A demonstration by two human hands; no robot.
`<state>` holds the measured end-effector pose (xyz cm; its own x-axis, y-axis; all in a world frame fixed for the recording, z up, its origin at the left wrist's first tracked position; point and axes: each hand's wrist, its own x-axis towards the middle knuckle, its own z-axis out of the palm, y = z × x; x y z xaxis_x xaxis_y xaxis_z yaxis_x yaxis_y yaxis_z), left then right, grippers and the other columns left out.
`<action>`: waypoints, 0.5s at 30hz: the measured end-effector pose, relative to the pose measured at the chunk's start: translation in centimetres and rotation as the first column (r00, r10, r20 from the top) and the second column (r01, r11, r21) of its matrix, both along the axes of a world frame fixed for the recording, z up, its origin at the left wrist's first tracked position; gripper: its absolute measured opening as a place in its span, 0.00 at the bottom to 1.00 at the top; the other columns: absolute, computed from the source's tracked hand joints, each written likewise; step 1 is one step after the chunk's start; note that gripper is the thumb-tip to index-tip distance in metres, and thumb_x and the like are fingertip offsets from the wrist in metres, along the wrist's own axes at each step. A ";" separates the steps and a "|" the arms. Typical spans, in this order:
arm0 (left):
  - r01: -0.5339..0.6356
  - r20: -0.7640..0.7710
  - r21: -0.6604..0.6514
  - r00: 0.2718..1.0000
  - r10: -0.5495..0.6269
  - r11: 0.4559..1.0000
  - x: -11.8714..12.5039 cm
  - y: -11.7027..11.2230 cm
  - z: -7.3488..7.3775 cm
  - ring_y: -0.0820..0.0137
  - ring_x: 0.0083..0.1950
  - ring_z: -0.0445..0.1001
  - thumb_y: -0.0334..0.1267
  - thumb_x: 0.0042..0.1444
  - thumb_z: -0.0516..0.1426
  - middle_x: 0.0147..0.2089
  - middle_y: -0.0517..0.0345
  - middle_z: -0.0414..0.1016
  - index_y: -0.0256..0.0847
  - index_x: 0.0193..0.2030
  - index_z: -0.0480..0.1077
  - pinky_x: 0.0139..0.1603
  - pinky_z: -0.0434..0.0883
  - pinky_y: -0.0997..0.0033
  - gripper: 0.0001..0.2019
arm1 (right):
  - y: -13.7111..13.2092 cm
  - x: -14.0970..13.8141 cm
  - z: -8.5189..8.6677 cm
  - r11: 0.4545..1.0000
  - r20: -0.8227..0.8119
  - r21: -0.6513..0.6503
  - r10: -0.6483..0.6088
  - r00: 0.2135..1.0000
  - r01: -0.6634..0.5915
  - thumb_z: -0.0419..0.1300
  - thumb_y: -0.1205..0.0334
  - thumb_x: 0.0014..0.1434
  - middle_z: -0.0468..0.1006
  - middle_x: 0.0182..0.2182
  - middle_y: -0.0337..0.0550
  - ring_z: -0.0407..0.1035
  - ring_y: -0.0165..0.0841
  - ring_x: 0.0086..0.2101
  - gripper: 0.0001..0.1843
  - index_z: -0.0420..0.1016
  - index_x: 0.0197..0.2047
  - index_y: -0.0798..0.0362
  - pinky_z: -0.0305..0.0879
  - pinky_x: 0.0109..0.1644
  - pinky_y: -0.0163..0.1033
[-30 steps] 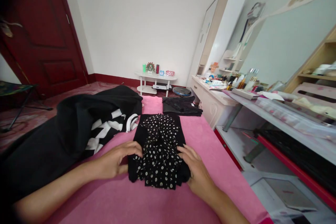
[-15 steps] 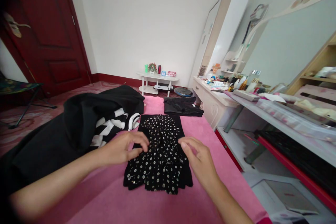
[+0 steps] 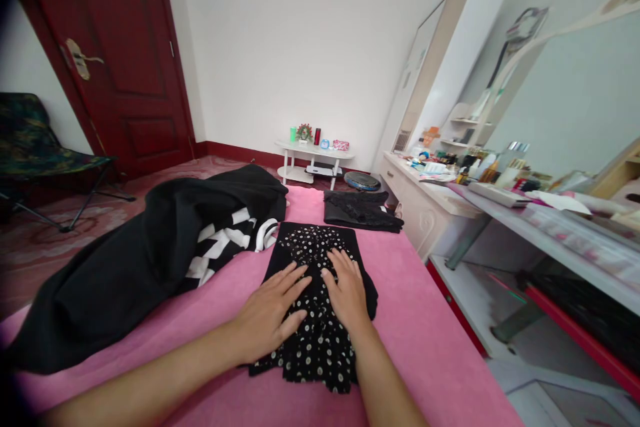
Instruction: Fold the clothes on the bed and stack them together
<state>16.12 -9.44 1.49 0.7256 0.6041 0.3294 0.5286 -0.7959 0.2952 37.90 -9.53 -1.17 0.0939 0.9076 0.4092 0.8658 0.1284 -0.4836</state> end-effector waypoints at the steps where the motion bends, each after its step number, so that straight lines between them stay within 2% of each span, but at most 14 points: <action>1: -0.034 0.010 -0.002 0.999 0.034 0.999 -0.3 0.0 0.4 0.58 0.68 0.53 0.46 0.62 0.49 0.68 0.49 0.55 0.40 0.65 0.58 0.65 0.57 0.55 0.25 | 0.0 -0.1 0.1 1.000 -0.009 0.011 0.000 1.000 0.000 0.48 0.52 0.64 0.64 0.61 0.43 0.51 0.38 0.63 0.24 0.66 0.59 0.51 0.43 0.67 0.55; 3: -0.109 0.019 -0.022 0.994 0.110 0.994 -0.8 0.6 1.2 0.59 0.60 0.65 0.42 0.59 0.51 0.60 0.49 0.66 0.41 0.57 0.67 0.58 0.65 0.59 0.20 | -0.1 -0.1 0.3 0.999 -0.034 0.032 0.005 0.999 -0.004 0.48 0.53 0.64 0.66 0.59 0.43 0.53 0.38 0.62 0.22 0.69 0.57 0.50 0.46 0.66 0.54; 5: -0.169 0.000 -0.106 0.985 0.170 0.980 -1.5 1.9 1.9 0.61 0.47 0.74 0.40 0.55 0.55 0.47 0.53 0.76 0.43 0.48 0.73 0.47 0.70 0.62 0.15 | 0.0 -0.1 0.4 0.999 -0.060 0.049 0.013 0.998 -0.011 0.49 0.53 0.63 0.67 0.58 0.44 0.55 0.38 0.61 0.20 0.71 0.54 0.50 0.48 0.66 0.54; 8: -0.155 -0.022 -0.385 0.987 0.159 0.910 -3.5 4.7 2.1 0.66 0.33 0.75 0.34 0.48 0.57 0.30 0.58 0.77 0.41 0.36 0.77 0.35 0.69 0.70 0.09 | 0.0 0.1 0.2 0.997 -0.090 0.072 0.026 0.996 -0.019 0.51 0.54 0.62 0.69 0.57 0.44 0.57 0.39 0.60 0.18 0.72 0.52 0.49 0.49 0.65 0.55; 10: -0.082 0.001 -0.548 0.995 0.099 0.832 -5.0 6.5 1.7 0.69 0.29 0.74 0.30 0.45 0.55 0.26 0.59 0.77 0.39 0.29 0.77 0.31 0.68 0.73 0.08 | 0.0 0.2 0.2 0.996 -0.107 0.090 0.034 0.994 -0.024 0.52 0.55 0.61 0.70 0.56 0.44 0.59 0.39 0.59 0.17 0.73 0.51 0.49 0.50 0.65 0.54; 11: -0.059 0.018 -0.585 0.996 0.086 0.809 -5.6 7.3 1.4 0.69 0.28 0.73 0.28 0.43 0.55 0.26 0.59 0.77 0.38 0.27 0.76 0.30 0.67 0.74 0.08 | 0.0 0.2 0.2 0.995 -0.115 0.098 0.038 0.993 -0.027 0.52 0.55 0.61 0.70 0.56 0.44 0.59 0.38 0.59 0.17 0.73 0.50 0.49 0.51 0.65 0.54; 13: -0.071 0.055 -0.579 0.991 0.125 0.812 -6.3 8.2 1.0 0.69 0.28 0.73 0.29 0.43 0.55 0.26 0.58 0.76 0.38 0.26 0.75 0.30 0.65 0.73 0.07 | 0.1 0.1 0.2 0.994 -0.126 0.109 0.042 0.991 -0.028 0.53 0.56 0.61 0.70 0.56 0.44 0.60 0.38 0.58 0.16 0.74 0.49 0.49 0.52 0.65 0.53; 15: -0.131 0.120 -0.514 0.968 0.222 0.848 -5.9 8.3 0.8 0.69 0.29 0.72 0.34 0.47 0.56 0.27 0.58 0.76 0.38 0.28 0.75 0.30 0.64 0.72 0.06 | 0.1 0.1 0.2 0.993 -0.133 0.116 0.041 0.990 -0.025 0.53 0.56 0.61 0.71 0.55 0.44 0.61 0.38 0.57 0.16 0.74 0.49 0.48 0.52 0.64 0.53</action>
<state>10.19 -1.13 2.26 0.5520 0.8319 0.0563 0.5523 -0.4154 0.7228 38.00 -9.44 -0.95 0.1261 0.8596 0.4952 0.7879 0.2166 -0.5765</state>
